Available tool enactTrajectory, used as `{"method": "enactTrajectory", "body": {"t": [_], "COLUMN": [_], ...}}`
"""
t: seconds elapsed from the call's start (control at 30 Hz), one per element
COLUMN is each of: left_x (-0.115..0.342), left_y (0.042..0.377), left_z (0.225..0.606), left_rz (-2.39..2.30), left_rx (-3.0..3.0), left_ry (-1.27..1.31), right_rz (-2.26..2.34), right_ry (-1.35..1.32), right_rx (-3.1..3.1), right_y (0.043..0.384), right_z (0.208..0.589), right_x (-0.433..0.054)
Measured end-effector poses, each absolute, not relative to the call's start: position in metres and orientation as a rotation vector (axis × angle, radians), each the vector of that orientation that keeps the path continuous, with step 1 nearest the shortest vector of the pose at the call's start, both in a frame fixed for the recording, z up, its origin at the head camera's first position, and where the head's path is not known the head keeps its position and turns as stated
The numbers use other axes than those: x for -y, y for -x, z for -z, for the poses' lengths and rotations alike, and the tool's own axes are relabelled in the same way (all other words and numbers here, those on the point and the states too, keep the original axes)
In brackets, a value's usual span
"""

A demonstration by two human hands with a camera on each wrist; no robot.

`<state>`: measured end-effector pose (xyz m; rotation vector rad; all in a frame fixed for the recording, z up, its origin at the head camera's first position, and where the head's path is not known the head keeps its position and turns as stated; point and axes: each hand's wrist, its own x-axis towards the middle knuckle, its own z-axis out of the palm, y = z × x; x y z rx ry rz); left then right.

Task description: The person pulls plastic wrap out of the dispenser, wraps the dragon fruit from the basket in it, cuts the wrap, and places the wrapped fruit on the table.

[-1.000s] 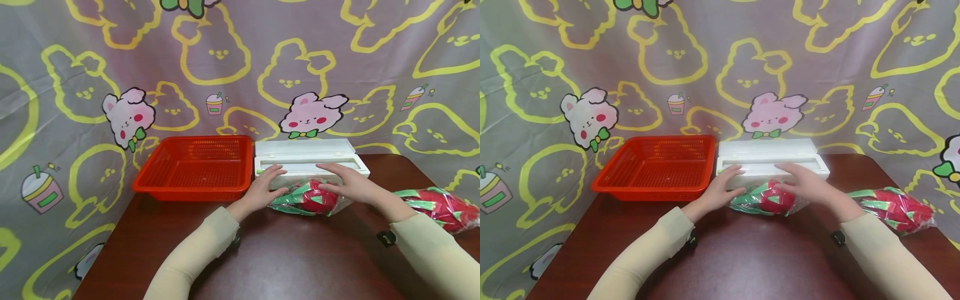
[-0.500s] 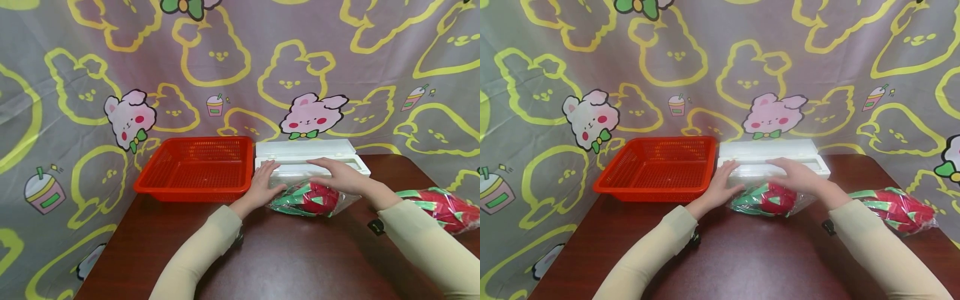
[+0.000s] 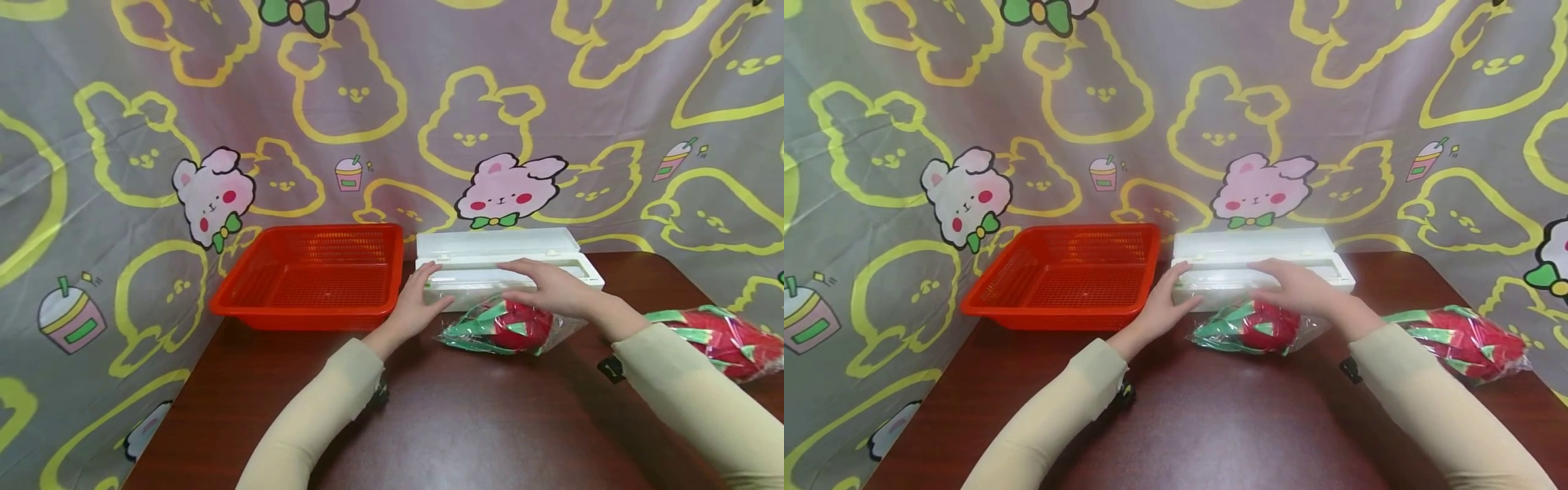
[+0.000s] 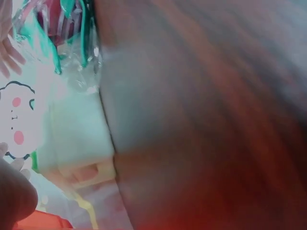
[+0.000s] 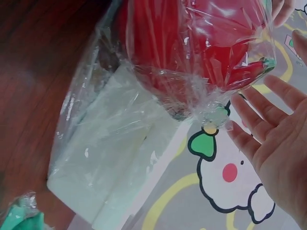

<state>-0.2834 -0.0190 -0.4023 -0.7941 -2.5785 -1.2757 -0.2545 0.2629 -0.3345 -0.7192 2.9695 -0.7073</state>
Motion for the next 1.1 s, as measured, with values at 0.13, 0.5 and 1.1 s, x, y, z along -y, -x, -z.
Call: {"method": "enactTrajectory", "body": {"t": [0.13, 0.5, 1.1], "left_x": [0.022, 0.027, 0.028], "left_y": [0.287, 0.296, 0.317], "left_z": [0.406, 0.409, 0.423], "left_rz": [1.3, 1.325, 1.528], "left_rx": [2.591, 2.575, 2.597], "left_ry": [0.763, 0.666, 0.626], "right_rz": [0.681, 0.485, 0.535], "right_ry": [0.712, 0.841, 1.009], "right_rx": [-2.974, -3.005, -2.953], "right_y": [0.258, 0.282, 0.317], "right_z": [0.332, 0.316, 0.311], "right_x": [-0.257, -0.23, -0.221]}}
